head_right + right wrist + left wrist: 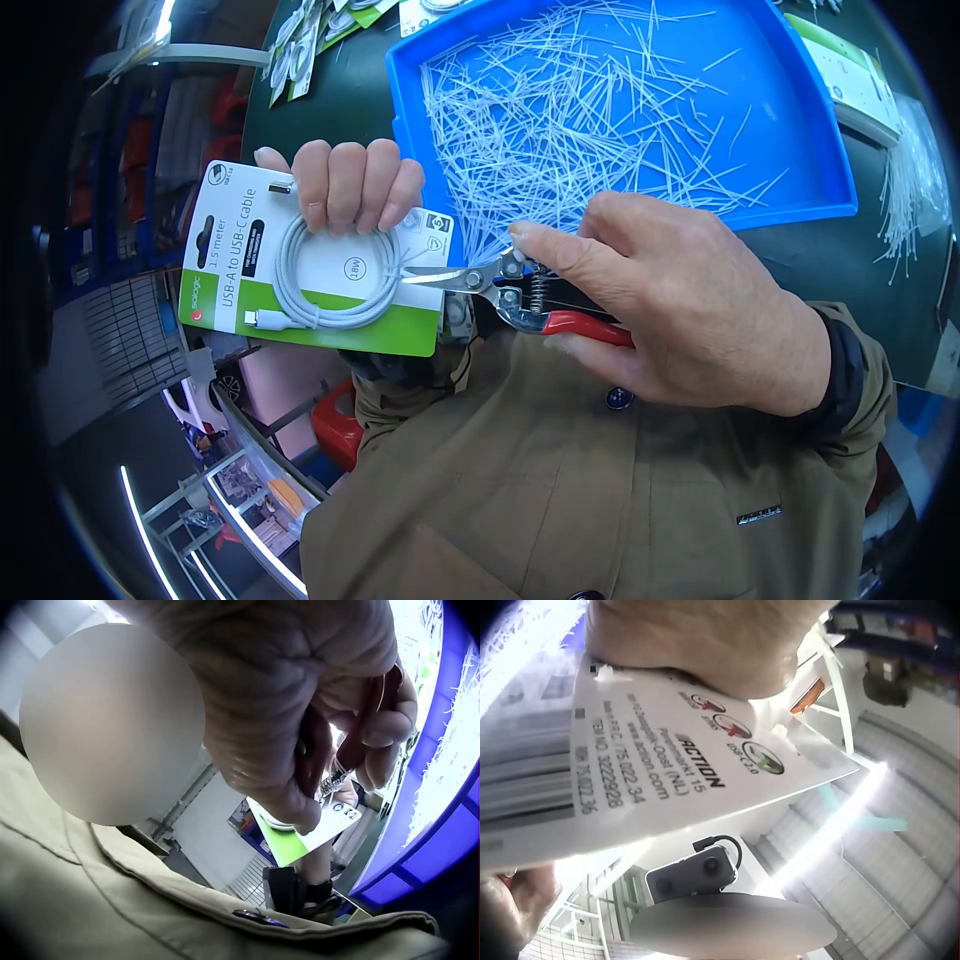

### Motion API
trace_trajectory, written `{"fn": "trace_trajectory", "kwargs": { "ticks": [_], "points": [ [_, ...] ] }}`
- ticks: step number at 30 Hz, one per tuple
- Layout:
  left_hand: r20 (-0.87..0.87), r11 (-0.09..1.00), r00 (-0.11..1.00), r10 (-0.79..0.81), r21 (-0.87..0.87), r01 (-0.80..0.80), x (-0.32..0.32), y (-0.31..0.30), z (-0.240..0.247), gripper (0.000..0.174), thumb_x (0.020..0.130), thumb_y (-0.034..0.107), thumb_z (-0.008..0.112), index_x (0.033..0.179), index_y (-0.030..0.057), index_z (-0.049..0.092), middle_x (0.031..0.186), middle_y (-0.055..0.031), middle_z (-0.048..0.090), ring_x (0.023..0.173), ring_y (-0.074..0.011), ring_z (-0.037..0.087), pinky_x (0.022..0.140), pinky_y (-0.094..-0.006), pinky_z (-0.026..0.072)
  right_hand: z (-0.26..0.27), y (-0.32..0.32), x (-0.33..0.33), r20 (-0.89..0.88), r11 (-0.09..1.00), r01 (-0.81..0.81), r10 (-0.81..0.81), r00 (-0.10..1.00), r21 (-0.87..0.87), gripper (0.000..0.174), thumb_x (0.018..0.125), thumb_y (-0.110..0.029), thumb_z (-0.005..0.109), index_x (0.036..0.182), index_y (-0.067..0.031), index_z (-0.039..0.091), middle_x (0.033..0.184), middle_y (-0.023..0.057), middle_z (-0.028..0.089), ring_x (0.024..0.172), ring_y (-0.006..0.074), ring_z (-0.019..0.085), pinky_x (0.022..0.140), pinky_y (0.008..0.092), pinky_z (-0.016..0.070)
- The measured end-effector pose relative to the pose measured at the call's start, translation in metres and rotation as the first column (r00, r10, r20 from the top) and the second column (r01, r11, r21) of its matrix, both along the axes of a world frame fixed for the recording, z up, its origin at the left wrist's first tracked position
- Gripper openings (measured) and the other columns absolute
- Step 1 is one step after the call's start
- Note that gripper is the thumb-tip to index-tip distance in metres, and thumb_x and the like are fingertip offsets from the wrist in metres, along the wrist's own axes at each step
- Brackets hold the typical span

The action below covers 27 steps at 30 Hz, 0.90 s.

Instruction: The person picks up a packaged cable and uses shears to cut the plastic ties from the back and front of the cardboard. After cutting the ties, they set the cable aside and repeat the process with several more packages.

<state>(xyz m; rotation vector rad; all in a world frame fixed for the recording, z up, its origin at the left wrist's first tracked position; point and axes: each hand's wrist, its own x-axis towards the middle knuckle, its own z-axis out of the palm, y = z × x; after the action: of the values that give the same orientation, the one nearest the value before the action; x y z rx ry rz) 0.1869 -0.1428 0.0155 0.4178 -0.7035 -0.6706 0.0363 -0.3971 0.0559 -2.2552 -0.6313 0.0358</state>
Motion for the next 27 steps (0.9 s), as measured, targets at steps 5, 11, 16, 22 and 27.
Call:
{"fn": "trace_trajectory", "kwargs": {
  "ticks": [5, 11, 16, 22, 27],
  "points": [
    [0.016, 0.999, 0.999, -0.035, -0.009, 0.036, 0.005, -0.001, -0.007, 0.065, 0.120, 0.048, 0.016, 0.078, 0.0130, 0.052, 0.068, -0.0003, 0.043, 0.070, -0.0163, 0.041, 0.074, -0.0351, 0.0453, -0.004, 0.004, 0.007, -0.016, 1.000, 0.002, -0.002, 1.000, -0.023, 0.086, 0.069, -0.010, 0.090, 0.150, -0.0114, 0.061, 0.092, 0.0117, 0.059, 0.078, 0.0297, 0.060, 0.067, 0.0423, 0.0510],
    [0.010, 0.998, 0.998, -0.060, -0.017, 0.060, 0.008, -0.001, -0.010, 0.064, 0.120, 0.048, 0.018, 0.078, 0.0132, 0.052, 0.068, -0.0004, 0.043, 0.070, -0.0165, 0.041, 0.075, -0.0353, 0.0462, -0.007, 0.007, 0.011, -0.001, 0.998, -0.005, 0.005, 1.000, -0.064, 0.086, 0.069, -0.009, 0.090, 0.150, -0.0118, 0.061, 0.092, 0.0113, 0.060, 0.077, 0.0287, 0.061, 0.066, 0.0414, 0.0516],
    [-0.114, 0.986, 0.990, -0.078, -0.155, 0.060, 0.003, -0.006, -0.017, 0.069, 0.118, 0.056, 0.016, 0.082, 0.0123, 0.056, 0.072, -0.0002, 0.050, 0.075, -0.0171, 0.045, 0.078, -0.0357, 0.0480, -0.007, 0.006, 0.011, 0.000, 1.000, -0.007, 0.007, 1.000, -0.027, 0.085, 0.069, -0.009, 0.089, 0.150, -0.0112, 0.061, 0.091, 0.0110, 0.059, 0.076, 0.0283, 0.060, 0.064, 0.0411, 0.0506],
    [-0.240, 0.966, 0.971, -0.020, -0.255, -0.043, -0.008, -0.016, -0.022, 0.065, 0.119, 0.052, 0.020, 0.078, 0.0129, 0.052, 0.069, 0.0001, 0.044, 0.072, -0.0164, 0.043, 0.075, -0.0354, 0.0466, -0.010, 0.003, 0.007, 0.005, 1.000, 0.017, -0.017, 1.000, 0.005, 0.085, 0.070, -0.009, 0.088, 0.150, -0.0104, 0.061, 0.089, 0.0109, 0.057, 0.074, 0.0283, 0.059, 0.064, 0.0412, 0.0490],
    [-0.283, 0.960, 0.959, -0.010, -0.271, -0.070, -0.011, -0.019, -0.022, 0.064, 0.120, 0.050, 0.021, 0.077, 0.0125, 0.051, 0.067, -0.0004, 0.042, 0.069, -0.0162, 0.041, 0.075, -0.0357, 0.0458, -0.010, 0.000, 0.004, 0.007, 0.999, 0.029, -0.029, 1.000, 0.032, 0.085, 0.070, -0.009, 0.087, 0.150, -0.0105, 0.061, 0.089, 0.0109, 0.057, 0.074, 0.0283, 0.058, 0.064, 0.0413, 0.0488]
  ]
}}
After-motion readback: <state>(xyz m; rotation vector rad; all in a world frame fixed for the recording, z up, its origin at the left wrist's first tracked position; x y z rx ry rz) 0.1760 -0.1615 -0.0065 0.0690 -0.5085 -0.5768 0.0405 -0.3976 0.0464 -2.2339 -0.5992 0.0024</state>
